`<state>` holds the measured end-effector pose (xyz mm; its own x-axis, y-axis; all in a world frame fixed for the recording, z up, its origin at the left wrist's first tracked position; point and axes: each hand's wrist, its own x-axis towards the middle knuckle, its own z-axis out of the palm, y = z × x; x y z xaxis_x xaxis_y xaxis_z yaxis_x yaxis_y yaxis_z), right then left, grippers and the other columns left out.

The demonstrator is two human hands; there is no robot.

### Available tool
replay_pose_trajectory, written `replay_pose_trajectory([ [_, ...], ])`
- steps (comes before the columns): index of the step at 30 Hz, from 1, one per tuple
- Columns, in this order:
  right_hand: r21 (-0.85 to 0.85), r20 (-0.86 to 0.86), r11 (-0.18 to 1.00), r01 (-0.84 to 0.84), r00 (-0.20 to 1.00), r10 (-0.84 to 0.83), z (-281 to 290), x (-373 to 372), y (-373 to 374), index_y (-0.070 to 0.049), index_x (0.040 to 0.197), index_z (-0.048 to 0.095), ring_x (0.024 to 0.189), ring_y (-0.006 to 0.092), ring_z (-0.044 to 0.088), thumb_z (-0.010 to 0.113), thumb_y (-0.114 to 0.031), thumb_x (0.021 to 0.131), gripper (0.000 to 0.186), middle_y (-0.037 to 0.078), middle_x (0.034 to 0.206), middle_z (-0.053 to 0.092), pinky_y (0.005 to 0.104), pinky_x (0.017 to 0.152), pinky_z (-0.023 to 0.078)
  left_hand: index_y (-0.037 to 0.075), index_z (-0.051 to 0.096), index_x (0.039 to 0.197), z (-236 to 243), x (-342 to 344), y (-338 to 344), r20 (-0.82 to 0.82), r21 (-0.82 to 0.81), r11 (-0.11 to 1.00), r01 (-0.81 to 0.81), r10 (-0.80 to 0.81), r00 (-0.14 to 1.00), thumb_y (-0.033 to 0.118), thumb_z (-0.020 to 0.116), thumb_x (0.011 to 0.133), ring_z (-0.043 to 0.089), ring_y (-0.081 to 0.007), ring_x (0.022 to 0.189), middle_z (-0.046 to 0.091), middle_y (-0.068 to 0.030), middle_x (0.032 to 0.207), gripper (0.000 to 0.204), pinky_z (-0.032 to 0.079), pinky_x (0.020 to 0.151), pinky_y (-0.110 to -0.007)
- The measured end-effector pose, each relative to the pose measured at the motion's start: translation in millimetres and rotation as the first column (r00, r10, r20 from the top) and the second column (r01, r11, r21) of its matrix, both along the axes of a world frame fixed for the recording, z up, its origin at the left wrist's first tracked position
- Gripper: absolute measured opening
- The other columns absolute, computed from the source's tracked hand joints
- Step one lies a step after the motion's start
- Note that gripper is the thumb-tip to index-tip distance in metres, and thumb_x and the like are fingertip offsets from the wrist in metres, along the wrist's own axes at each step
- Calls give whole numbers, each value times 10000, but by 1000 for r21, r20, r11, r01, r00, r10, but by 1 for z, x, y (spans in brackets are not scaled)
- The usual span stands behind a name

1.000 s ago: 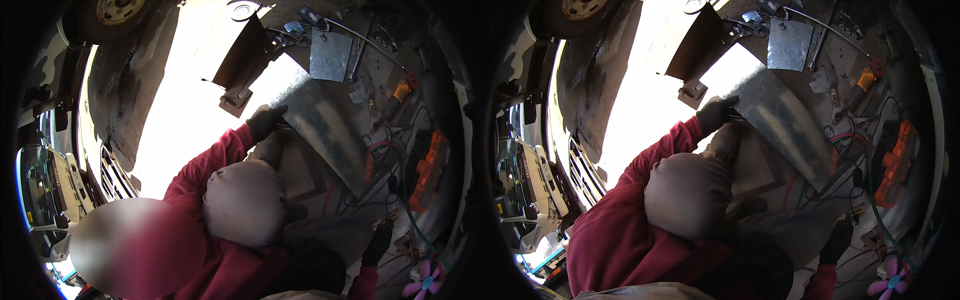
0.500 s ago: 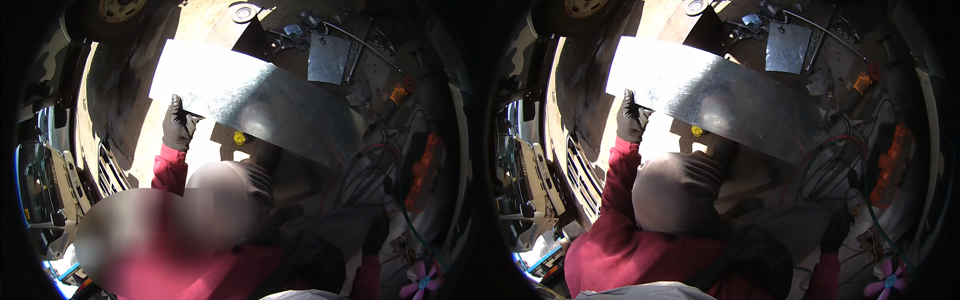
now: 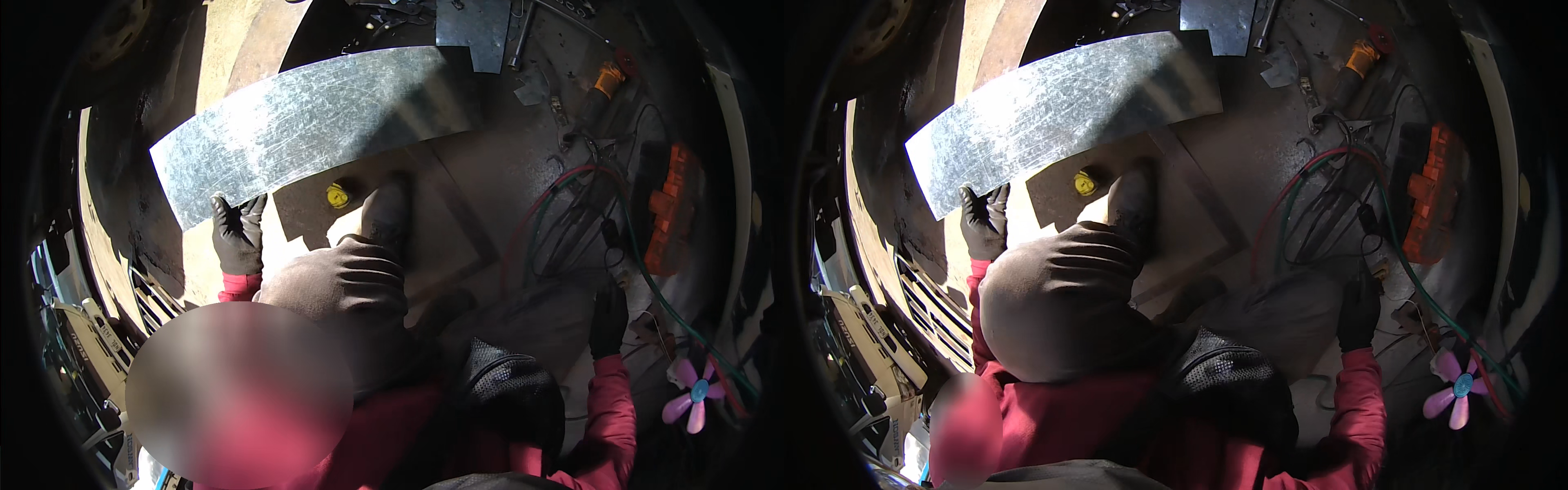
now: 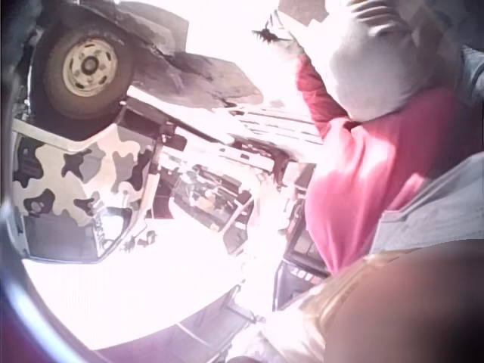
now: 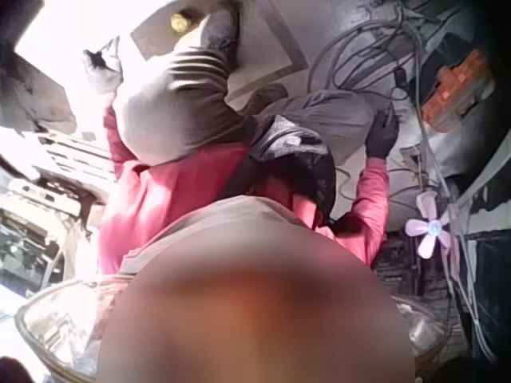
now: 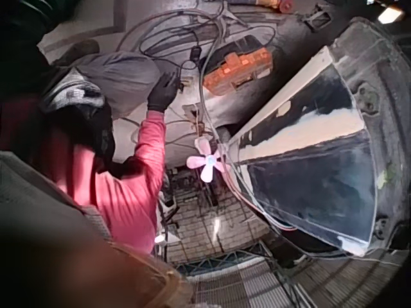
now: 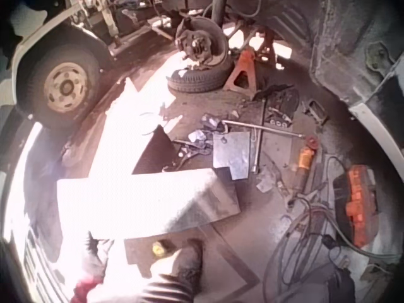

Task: The person positions a rectangular metal sheet against a vehicle's undercarriage, measures the area with a tape measure, and repeatedly adjusts the sheet to align it with the frame. The person uses a tape measure to check dimensions and repositions the sheet multiple times.

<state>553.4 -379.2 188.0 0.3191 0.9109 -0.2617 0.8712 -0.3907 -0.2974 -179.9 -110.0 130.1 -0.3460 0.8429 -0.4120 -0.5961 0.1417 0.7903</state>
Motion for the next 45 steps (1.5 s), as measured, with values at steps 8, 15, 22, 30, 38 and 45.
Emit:
replay_pose_trajectory([
  [8, -130, 154, 938, -322, 928, 340, 12, 5, 23, -14, 1469, 621, 1331, 401, 623, 630, -140, 1073, 415, 238, 1415, 658, 470, 1149, 474, -12, 504, 1437, -7, 58, -92, 204, -255, 965, 64, -11, 979, 436, 532, 1142, 602, -451, 1350, 550, -298, 1510, 538, 491, 1193, -609],
  [15, -214, -176, 794, -569, 822, 542, -48, -34, 111, -8, 1398, 657, 1301, 351, 655, 636, -126, 1019, 397, 193, 1381, 674, 415, 1109, 533, -36, 475, 1487, -68, 88, -95, 317, -347, 914, 208, -95, 944, 467, 534, 1133, 563, -424, 1408, 536, -288, 1537, 618, 484, 1213, -566],
  [22, -331, -224, 797, -506, 862, 455, -154, -143, 134, -76, 1248, 655, 1210, 362, 652, 718, -246, 953, 346, 167, 1224, 662, 486, 1002, 567, -60, 446, 1536, -125, 115, -70, 373, -389, 844, 369, -222, 901, 498, 536, 1124, 523, -397, 1465, 521, -278, 1563, 700, 477, 1234, -524],
  [30, -259, -145, 924, -283, 957, 252, -179, -201, 101, -68, 1206, 610, 1107, 365, 636, 863, -380, 851, 536, 167, 1142, 627, 492, 954, 557, 58, 573, 1366, -127, 143, -51, 555, -364, 572, 735, -500, 665, 567, 352, 1169, 622, -184, 1090, 623, -48, 1142, 590, 532, 965, -337],
  [38, -264, -74, 933, -244, 970, 232, -182, -219, 90, -65, 1171, 571, 1111, 375, 640, 854, -368, 870, 513, 173, 1143, 626, 495, 940, 558, 141, 573, 1070, -135, 148, -37, 649, -112, 607, 786, -554, 521, 561, 399, 1165, 542, -135, 854, 532, 29, 925, 464, 481, 775, -304],
  [45, -224, -200, 964, -146, 975, 101, -188, -222, 89, -62, 1171, 586, 1108, 426, 661, 763, -338, 872, 444, 208, 1150, 631, 539, 921, 575, 117, 570, 1008, -110, 162, -31, 343, -491, 672, 554, -436, 832, 539, 472, 1149, 492, -154, 781, 468, 27, 814, 456, 465, 775, -347],
])
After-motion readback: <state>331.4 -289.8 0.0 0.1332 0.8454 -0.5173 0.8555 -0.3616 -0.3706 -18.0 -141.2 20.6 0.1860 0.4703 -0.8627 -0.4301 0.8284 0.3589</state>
